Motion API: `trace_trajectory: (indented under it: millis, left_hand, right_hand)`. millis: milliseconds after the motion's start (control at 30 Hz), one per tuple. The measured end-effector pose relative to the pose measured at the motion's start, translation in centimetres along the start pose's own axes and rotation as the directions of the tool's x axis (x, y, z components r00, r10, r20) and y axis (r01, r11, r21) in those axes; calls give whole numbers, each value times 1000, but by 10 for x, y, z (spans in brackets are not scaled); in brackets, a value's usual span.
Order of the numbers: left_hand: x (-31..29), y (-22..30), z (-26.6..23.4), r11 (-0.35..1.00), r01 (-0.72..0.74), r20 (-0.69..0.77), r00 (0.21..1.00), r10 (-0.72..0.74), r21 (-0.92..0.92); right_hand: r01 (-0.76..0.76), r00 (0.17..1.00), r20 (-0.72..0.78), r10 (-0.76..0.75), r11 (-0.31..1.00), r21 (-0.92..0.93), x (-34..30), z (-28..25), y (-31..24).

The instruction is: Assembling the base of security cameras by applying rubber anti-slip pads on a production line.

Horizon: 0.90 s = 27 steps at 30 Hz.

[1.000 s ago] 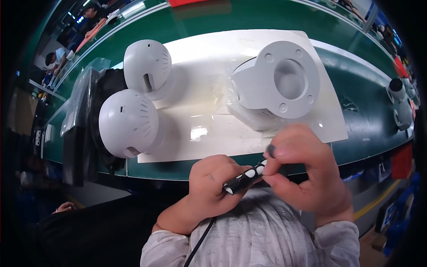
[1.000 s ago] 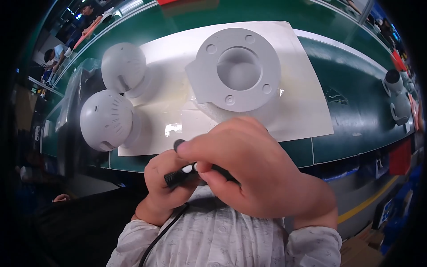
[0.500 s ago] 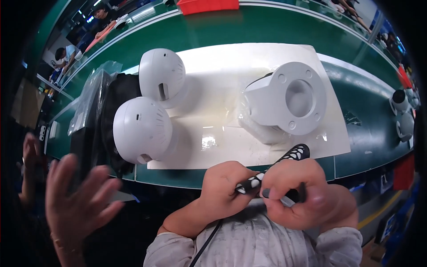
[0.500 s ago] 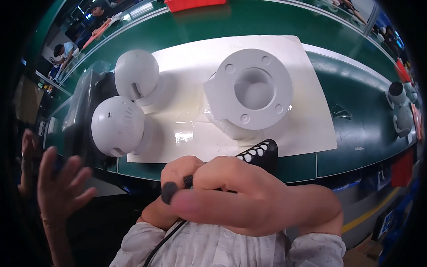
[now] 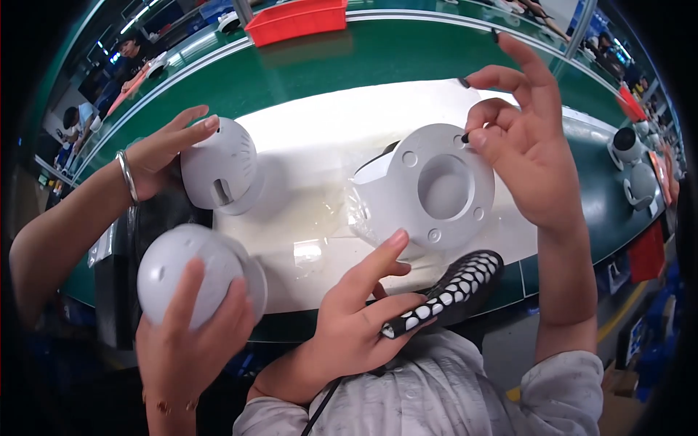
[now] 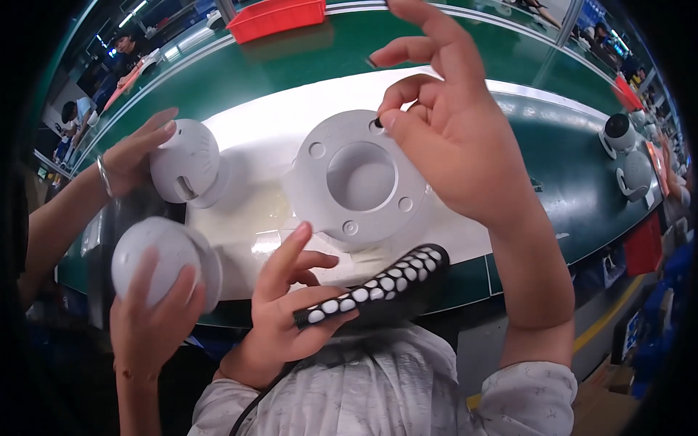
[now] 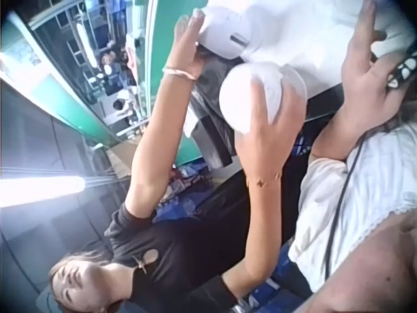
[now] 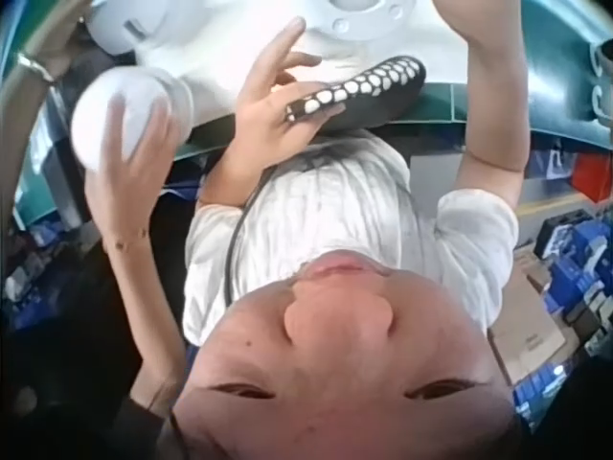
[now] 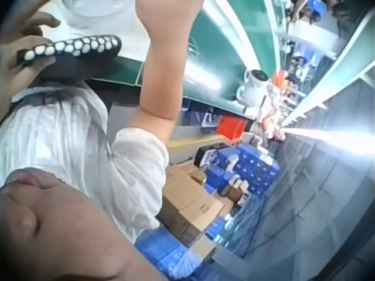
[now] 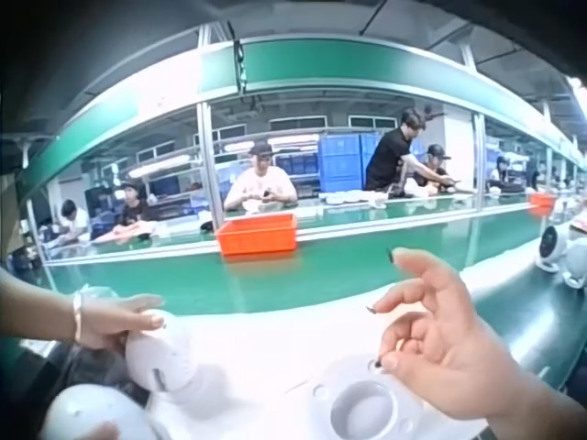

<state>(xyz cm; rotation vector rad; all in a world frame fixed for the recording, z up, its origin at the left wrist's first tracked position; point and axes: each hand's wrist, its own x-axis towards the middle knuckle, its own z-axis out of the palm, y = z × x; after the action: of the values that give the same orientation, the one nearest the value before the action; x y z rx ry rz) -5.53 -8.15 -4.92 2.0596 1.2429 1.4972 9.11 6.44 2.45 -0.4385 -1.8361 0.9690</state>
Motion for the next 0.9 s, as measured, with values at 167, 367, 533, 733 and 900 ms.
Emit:
trace_trajectory:
  millis: [167, 367, 533, 733, 900]
  left_hand:
    - [-3, -4, 10, 988, 126, 32, 992, -124, -91]
    - [-13, -14, 2, 992, 100, 84, 992, -93, -81]
    - [-14, -14, 0, 992, 92, 85, 993, -85, -85]
    - [-15, -14, 1, 990, 81, 101, 992, -69, -118]
    - [-18, -15, 0, 983, 99, 96, 992, -84, -154]
  right_hand:
    - [-219, 975, -48, 215, 968, -123, 3, 16, -23]
    - [249, 966, 175, -188, 853, -460, -5, 6, -9]
    - [427, 878, 439, -190, 724, -542, -14, 6, -29]
    - [257, 958, 204, -201, 917, -304, -4, 20, -14]
    - [83, 944, 329, -15, 978, -193, 4, 33, -14]
